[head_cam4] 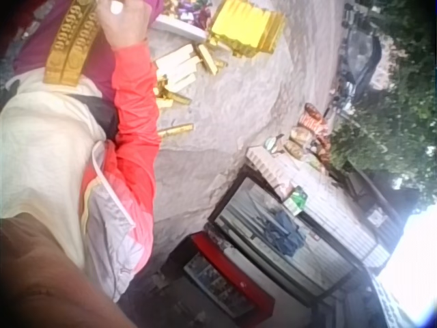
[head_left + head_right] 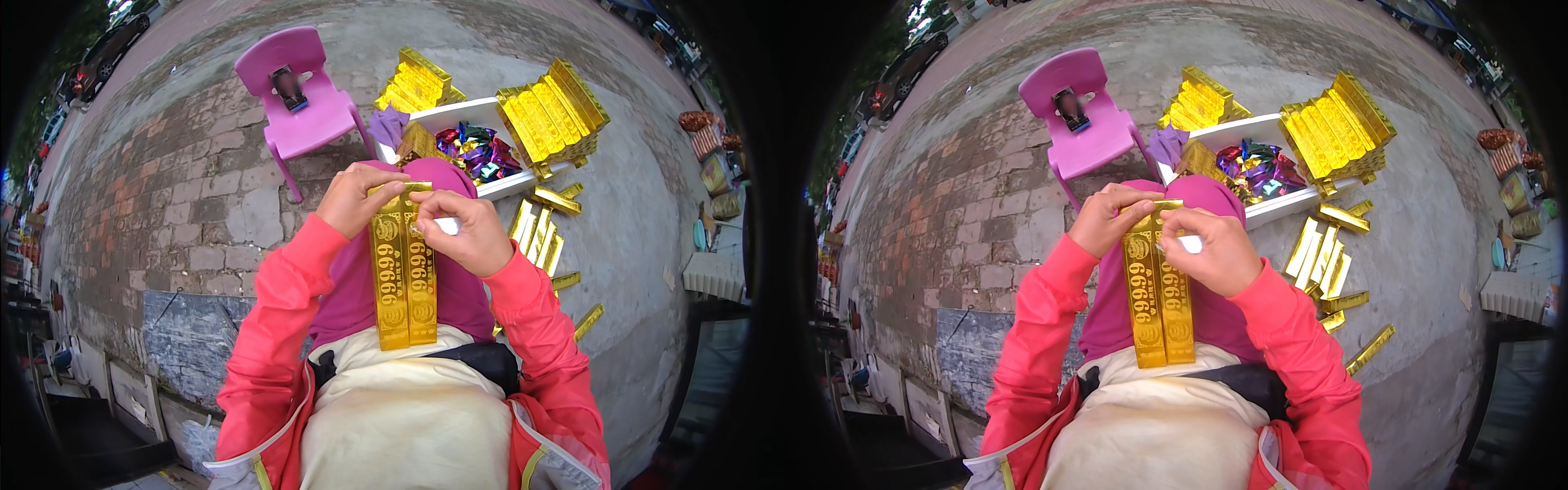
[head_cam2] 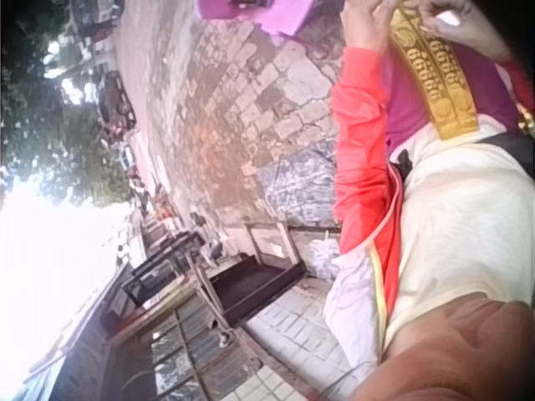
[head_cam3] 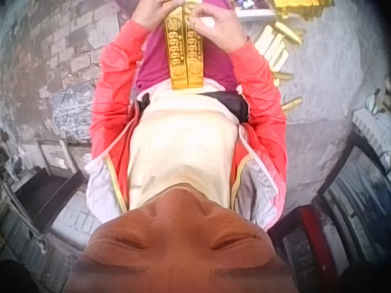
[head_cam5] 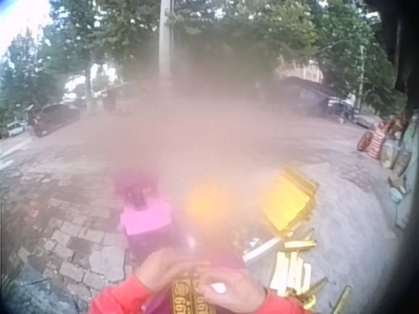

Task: The person sits on the ground and assembles flat, gold-colored paper sheets into rectangular bars by folding and taping them. They repeatedly pick up sheets, fold them into bar shapes, and secure the edges with clear tape, stacking the finished bars nearby.

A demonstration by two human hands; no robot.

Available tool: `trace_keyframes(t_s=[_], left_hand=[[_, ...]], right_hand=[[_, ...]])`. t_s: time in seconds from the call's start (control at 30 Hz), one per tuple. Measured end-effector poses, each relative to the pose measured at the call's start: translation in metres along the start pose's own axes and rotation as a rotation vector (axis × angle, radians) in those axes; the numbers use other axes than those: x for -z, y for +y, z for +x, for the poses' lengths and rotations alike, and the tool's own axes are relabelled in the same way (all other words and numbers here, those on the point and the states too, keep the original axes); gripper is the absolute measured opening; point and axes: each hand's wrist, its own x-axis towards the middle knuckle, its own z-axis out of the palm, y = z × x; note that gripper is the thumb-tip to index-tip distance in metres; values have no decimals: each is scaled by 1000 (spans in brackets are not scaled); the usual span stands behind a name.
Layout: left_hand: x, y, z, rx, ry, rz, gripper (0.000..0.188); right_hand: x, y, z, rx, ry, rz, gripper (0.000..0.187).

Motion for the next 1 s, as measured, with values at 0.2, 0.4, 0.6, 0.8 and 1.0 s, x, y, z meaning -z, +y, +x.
trace_keyframes(t_s=[0.2,0.4,0.6,0.8,1.0], left_hand=[[-13,4,3,-5,81,-48,23],[-17,-1,-2,-34,156,-74,22],[-16,-6,-7,-23,128,-27,23],[-18,-5,-9,-45,138,40,24],[-18,-6,-9,-7,95,-27,26]], right_hand=[[8,-4,0,3,44,-66,11],[3,-14,-9,158,167,-475,13],[1,-14,-19,142,226,-626,17],[17,-3,-21,191,277,-716,23],[16,7,-22,155,256,-700,23]])
